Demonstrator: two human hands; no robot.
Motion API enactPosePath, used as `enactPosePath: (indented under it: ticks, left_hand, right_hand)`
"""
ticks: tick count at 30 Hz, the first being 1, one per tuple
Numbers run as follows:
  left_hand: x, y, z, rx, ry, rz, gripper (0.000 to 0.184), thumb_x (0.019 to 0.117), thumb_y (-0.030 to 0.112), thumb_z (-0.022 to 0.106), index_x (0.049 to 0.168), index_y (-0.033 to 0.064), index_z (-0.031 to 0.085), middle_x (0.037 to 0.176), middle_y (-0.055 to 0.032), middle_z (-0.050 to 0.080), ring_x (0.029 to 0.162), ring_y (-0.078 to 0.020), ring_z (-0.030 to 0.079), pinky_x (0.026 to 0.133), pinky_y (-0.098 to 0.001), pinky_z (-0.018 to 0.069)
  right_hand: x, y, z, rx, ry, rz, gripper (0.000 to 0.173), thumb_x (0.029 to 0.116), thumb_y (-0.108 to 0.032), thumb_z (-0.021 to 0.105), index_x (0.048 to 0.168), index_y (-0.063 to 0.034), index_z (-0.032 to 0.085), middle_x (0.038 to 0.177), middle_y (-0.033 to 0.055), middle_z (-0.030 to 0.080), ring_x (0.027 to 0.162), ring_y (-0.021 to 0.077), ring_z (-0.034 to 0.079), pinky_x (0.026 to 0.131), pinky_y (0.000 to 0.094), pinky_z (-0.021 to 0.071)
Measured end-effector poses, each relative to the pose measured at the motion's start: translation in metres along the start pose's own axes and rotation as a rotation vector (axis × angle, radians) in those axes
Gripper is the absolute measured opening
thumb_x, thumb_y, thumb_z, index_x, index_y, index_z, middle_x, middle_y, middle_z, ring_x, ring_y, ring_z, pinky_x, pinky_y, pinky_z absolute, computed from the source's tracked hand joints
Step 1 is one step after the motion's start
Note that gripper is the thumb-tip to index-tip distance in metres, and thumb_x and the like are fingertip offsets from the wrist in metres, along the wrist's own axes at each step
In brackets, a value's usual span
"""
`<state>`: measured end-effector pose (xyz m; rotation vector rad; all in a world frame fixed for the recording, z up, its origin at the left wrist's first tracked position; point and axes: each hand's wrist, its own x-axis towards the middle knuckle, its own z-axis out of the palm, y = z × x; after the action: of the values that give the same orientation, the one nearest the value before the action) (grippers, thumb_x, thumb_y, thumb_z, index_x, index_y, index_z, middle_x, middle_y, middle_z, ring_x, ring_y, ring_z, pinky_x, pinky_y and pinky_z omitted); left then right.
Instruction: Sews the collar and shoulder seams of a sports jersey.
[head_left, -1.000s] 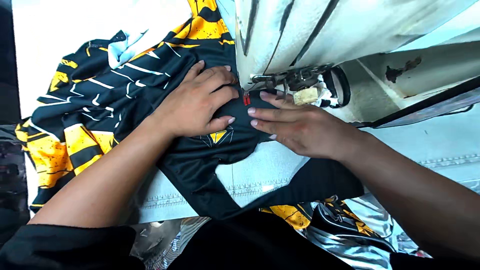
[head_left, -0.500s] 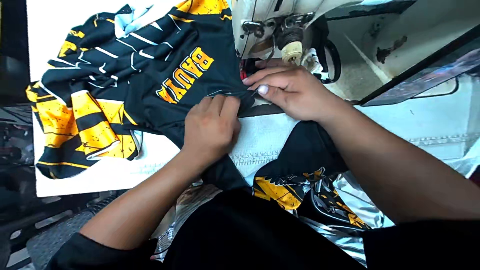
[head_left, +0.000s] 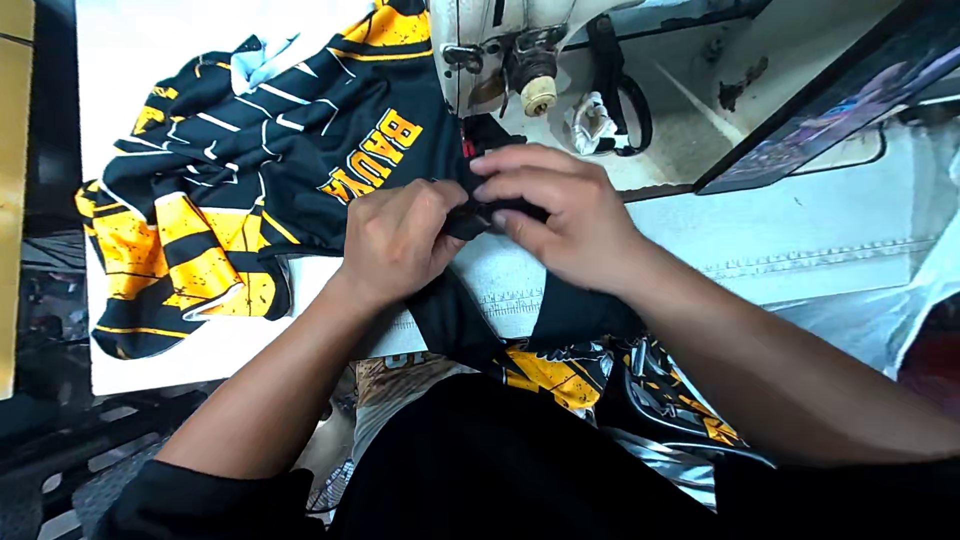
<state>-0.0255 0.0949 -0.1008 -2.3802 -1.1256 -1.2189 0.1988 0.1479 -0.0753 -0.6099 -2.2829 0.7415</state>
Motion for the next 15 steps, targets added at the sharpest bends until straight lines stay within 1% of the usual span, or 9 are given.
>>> enactPosePath:
  ticks: [2, 4, 5, 7, 8, 10, 12, 13, 15]
  left_hand:
    - [-0.004, 0.002, -0.004, -0.02, -0.023, 0.045, 0.03, 0.1025, 0.027, 0.061, 0.101, -0.0035, 0.065, 0.079, -0.0195, 0.07, 0.068, -0.028, 0.068, 0.06, -0.0376, 0.0537]
    - [-0.008, 0.006, -0.008, -0.034, -0.078, 0.06, 0.028, 0.1006, 0.025, 0.063, 0.1, -0.0027, 0.065, 0.082, -0.0201, 0.071, 0.072, -0.0293, 0.07, 0.063, -0.0388, 0.0553]
    - [-0.009, 0.009, -0.011, -0.03, -0.13, 0.052, 0.027, 0.0999, 0.025, 0.063, 0.101, -0.0022, 0.065, 0.086, -0.0207, 0.072, 0.075, -0.0305, 0.071, 0.064, -0.0396, 0.056]
    - [-0.009, 0.017, -0.018, -0.004, -0.273, 0.012, 0.027, 0.0986, 0.025, 0.062, 0.104, -0.0008, 0.067, 0.097, -0.0216, 0.073, 0.086, -0.0335, 0.074, 0.068, -0.0422, 0.0586]
    - [-0.01, 0.021, -0.021, 0.004, -0.352, -0.015, 0.029, 0.0986, 0.026, 0.062, 0.108, -0.0001, 0.067, 0.105, -0.022, 0.073, 0.093, -0.0352, 0.074, 0.071, -0.0441, 0.0597]
    - [-0.014, 0.028, -0.028, 0.043, -0.509, -0.069, 0.037, 0.0995, 0.034, 0.059, 0.118, 0.003, 0.067, 0.12, -0.0225, 0.069, 0.11, -0.0396, 0.069, 0.079, -0.0492, 0.0594]
    - [-0.019, 0.033, -0.039, 0.11, -0.665, -0.117, 0.052, 0.1018, 0.052, 0.052, 0.127, 0.009, 0.066, 0.132, -0.021, 0.064, 0.125, -0.0427, 0.061, 0.087, -0.0543, 0.0573]
    - [-0.02, 0.033, -0.046, 0.127, -0.733, -0.134, 0.057, 0.1008, 0.057, 0.051, 0.13, 0.0111, 0.066, 0.135, -0.0203, 0.063, 0.128, -0.0435, 0.059, 0.087, -0.0559, 0.0571]
    - [-0.013, 0.03, -0.063, 0.116, -0.865, -0.167, 0.057, 0.0957, 0.057, 0.057, 0.133, 0.0145, 0.067, 0.138, -0.0183, 0.061, 0.128, -0.0441, 0.058, 0.078, -0.0573, 0.0582]
  right_hand:
    - [-0.012, -0.019, 0.008, 0.047, 0.011, 0.056, 0.016, 0.0957, -0.005, 0.063, 0.104, -0.0045, 0.076, 0.13, 0.0153, 0.065, 0.122, 0.0195, 0.062, 0.104, 0.0324, 0.0529]
    - [-0.024, -0.028, 0.018, 0.054, 0.033, 0.091, 0.013, 0.094, -0.004, 0.064, 0.099, -0.0048, 0.076, 0.127, 0.0165, 0.064, 0.118, 0.0195, 0.063, 0.1, 0.0303, 0.0547]
    - [-0.029, -0.028, 0.023, 0.023, 0.045, 0.089, 0.013, 0.0938, -0.004, 0.064, 0.097, -0.0053, 0.076, 0.126, 0.0179, 0.064, 0.119, 0.0227, 0.063, 0.102, 0.0329, 0.0537]
    - [-0.04, -0.023, 0.03, -0.082, 0.023, 0.054, 0.015, 0.0934, -0.006, 0.063, 0.095, -0.0064, 0.078, 0.127, 0.021, 0.065, 0.13, 0.0335, 0.057, 0.111, 0.0424, 0.0477]
    - [-0.045, -0.021, 0.03, -0.155, -0.035, 0.032, 0.016, 0.0944, -0.011, 0.063, 0.097, -0.0085, 0.079, 0.131, 0.0208, 0.064, 0.136, 0.0382, 0.051, 0.115, 0.0476, 0.0433]
    - [-0.052, -0.017, 0.025, -0.334, -0.195, -0.002, 0.023, 0.0992, -0.027, 0.059, 0.106, -0.0167, 0.079, 0.147, 0.0155, 0.057, 0.146, 0.0431, 0.039, 0.118, 0.058, 0.0356]
    - [-0.057, -0.014, 0.016, -0.437, -0.324, -0.037, 0.034, 0.103, -0.04, 0.053, 0.123, -0.0237, 0.075, 0.16, 0.0086, 0.045, 0.152, 0.0447, 0.028, 0.118, 0.0703, 0.0255]
    - [-0.059, -0.012, 0.011, -0.457, -0.364, -0.055, 0.038, 0.1036, -0.043, 0.051, 0.13, -0.0251, 0.072, 0.162, 0.0062, 0.043, 0.153, 0.0454, 0.025, 0.116, 0.0753, 0.022]
    - [-0.06, -0.009, 0.003, -0.481, -0.431, -0.076, 0.045, 0.1034, -0.05, 0.049, 0.138, -0.0265, 0.067, 0.165, 0.0025, 0.039, 0.155, 0.0452, 0.02, 0.113, 0.0801, 0.018]
